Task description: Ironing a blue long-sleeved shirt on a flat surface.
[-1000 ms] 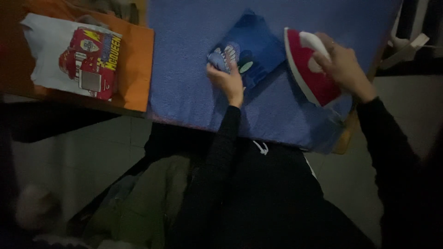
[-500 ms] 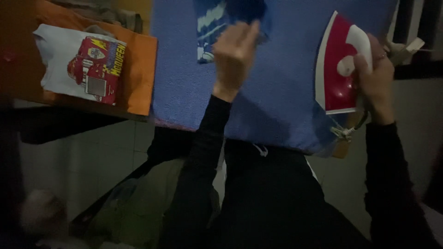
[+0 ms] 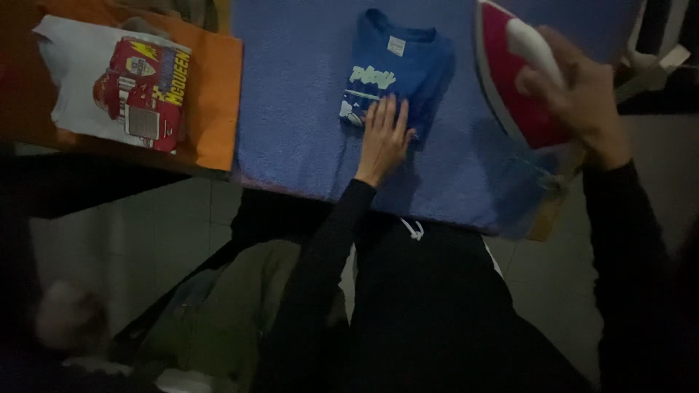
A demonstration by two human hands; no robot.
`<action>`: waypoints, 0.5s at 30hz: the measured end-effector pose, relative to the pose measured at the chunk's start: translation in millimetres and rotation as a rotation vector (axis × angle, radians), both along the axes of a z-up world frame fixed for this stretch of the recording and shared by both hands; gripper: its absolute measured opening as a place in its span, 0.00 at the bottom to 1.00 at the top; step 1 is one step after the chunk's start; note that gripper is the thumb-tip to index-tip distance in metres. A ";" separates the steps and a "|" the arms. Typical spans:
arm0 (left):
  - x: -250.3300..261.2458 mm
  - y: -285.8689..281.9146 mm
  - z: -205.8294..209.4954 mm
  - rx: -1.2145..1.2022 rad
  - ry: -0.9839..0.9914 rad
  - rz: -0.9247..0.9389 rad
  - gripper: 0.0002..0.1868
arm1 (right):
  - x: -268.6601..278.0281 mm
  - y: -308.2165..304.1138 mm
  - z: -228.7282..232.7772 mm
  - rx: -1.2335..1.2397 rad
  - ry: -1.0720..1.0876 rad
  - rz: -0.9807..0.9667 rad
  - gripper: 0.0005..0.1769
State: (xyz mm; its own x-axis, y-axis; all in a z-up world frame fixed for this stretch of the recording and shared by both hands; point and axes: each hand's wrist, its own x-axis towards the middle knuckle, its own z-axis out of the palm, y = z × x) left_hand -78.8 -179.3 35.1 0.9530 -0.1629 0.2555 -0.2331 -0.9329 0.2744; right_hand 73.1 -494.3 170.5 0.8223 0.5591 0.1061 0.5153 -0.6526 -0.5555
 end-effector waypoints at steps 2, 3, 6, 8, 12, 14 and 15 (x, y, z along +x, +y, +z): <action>12.0 -5.5 1.7 -0.038 0.030 0.075 0.35 | 10.7 21.1 2.9 -0.018 -0.003 0.057 0.28; 18.3 -8.7 2.7 -0.077 0.059 0.145 0.38 | 16.1 31.2 4.7 -0.037 -0.006 0.109 0.27; 24.0 -14.6 1.0 -0.054 -0.047 0.198 0.43 | 26.7 75.3 18.1 -0.032 0.046 0.181 0.27; 23.7 -15.5 -0.8 -0.031 0.027 0.215 0.45 | 32.9 99.6 23.6 -0.147 0.104 0.174 0.28; 7.3 -7.8 -19.1 -0.134 0.209 0.327 0.56 | 47.2 134.6 -3.7 -0.518 0.124 0.271 0.35; 5.6 -3.4 -22.1 -0.226 0.110 0.376 0.60 | 48.2 149.3 -16.1 -0.612 0.073 0.316 0.35; 4.1 -1.8 -24.3 -0.318 0.010 0.419 0.64 | 48.0 156.1 -23.1 -0.707 0.023 0.357 0.36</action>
State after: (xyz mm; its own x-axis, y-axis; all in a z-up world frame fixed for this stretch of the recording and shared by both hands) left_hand -74.8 -181.1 10.7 0.9224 0.3170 0.2206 0.1465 -0.8158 0.5595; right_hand 121.1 -338.2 147.4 0.5779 0.7182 -0.3875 0.7538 -0.6518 -0.0838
